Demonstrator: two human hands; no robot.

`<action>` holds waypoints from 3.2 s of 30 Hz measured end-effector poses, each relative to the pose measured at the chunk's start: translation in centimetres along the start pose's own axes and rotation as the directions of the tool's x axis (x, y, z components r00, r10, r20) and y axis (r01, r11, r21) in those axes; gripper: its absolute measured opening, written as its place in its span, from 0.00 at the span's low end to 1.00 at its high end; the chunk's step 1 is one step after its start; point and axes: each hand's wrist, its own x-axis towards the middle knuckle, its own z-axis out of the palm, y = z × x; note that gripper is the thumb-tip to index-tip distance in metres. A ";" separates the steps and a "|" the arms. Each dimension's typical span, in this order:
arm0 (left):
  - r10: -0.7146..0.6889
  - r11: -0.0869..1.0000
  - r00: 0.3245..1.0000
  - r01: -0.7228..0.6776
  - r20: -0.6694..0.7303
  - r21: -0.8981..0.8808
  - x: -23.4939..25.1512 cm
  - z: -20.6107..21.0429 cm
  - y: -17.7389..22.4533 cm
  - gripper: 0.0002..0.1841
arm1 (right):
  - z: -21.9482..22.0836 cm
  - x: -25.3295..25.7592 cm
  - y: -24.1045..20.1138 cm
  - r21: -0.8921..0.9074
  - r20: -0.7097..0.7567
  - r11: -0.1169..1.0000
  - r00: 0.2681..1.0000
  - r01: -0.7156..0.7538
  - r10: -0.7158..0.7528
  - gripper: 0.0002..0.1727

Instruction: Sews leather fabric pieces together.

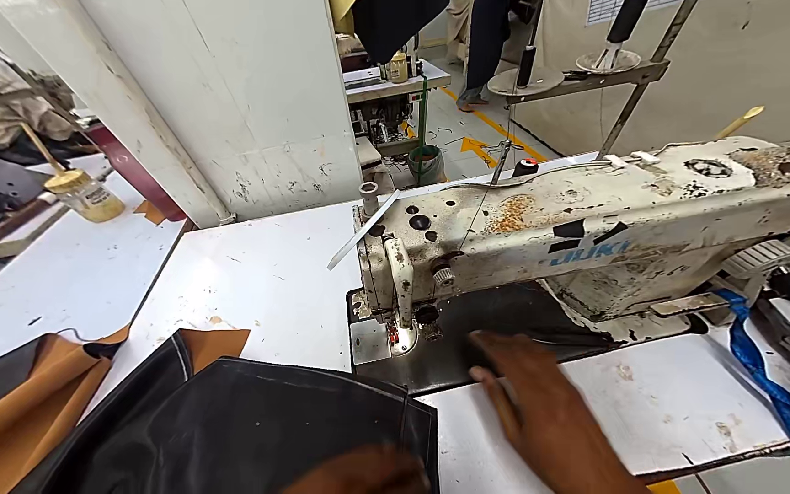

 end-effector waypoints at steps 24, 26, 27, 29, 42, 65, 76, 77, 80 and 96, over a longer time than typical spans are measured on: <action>-0.344 0.893 0.900 0.401 -0.267 0.203 3.1 3.4 -3.0 0.39 | 9.1 14.7 6.4 -0.436 0.788 0.899 0.469 -0.031 0.399 0.24; -0.354 0.876 0.884 0.427 -0.306 0.221 3.5 3.7 -3.0 0.39 | 13.3 10.7 10.5 -0.195 0.479 0.963 0.875 0.187 -0.074 0.22; -0.358 0.866 0.874 0.442 -0.329 0.234 3.7 3.8 -3.0 0.39 | 13.1 11.1 9.4 -0.148 0.505 0.969 0.858 0.199 -0.099 0.20; -0.367 0.841 0.856 0.473 -0.364 0.264 4.3 4.0 -3.1 0.39 | 10.8 11.8 5.5 -0.067 0.509 0.982 0.852 0.179 -0.121 0.17; -0.349 0.813 0.816 0.508 -0.461 0.284 5.2 3.0 -5.5 0.44 | 3.5 12.3 -1.2 0.292 0.360 0.956 0.922 0.036 -0.145 0.08; -0.358 0.820 0.815 0.508 -0.455 0.265 5.4 2.5 -5.9 0.41 | 5.9 12.0 -0.1 0.243 0.106 0.937 0.953 0.253 -0.284 0.07; -0.370 0.811 0.812 0.519 -0.451 0.269 5.9 2.0 -6.5 0.41 | 6.5 12.0 -0.4 0.194 0.119 0.962 0.969 0.192 -0.217 0.08; -0.370 0.810 0.811 0.520 -0.453 0.269 5.9 2.0 -6.5 0.41 | 6.1 12.1 -0.6 0.195 0.163 0.968 0.968 0.157 -0.189 0.08; -0.358 0.803 0.808 0.522 -0.468 0.287 5.8 2.3 -6.4 0.41 | 2.0 13.1 -2.2 0.146 0.463 0.989 0.884 -0.004 -0.065 0.09; -0.290 0.843 0.822 0.461 -0.490 0.275 4.9 3.0 -5.6 0.42 | 4.1 4.5 0.5 0.235 0.158 0.924 0.926 0.303 -0.343 0.23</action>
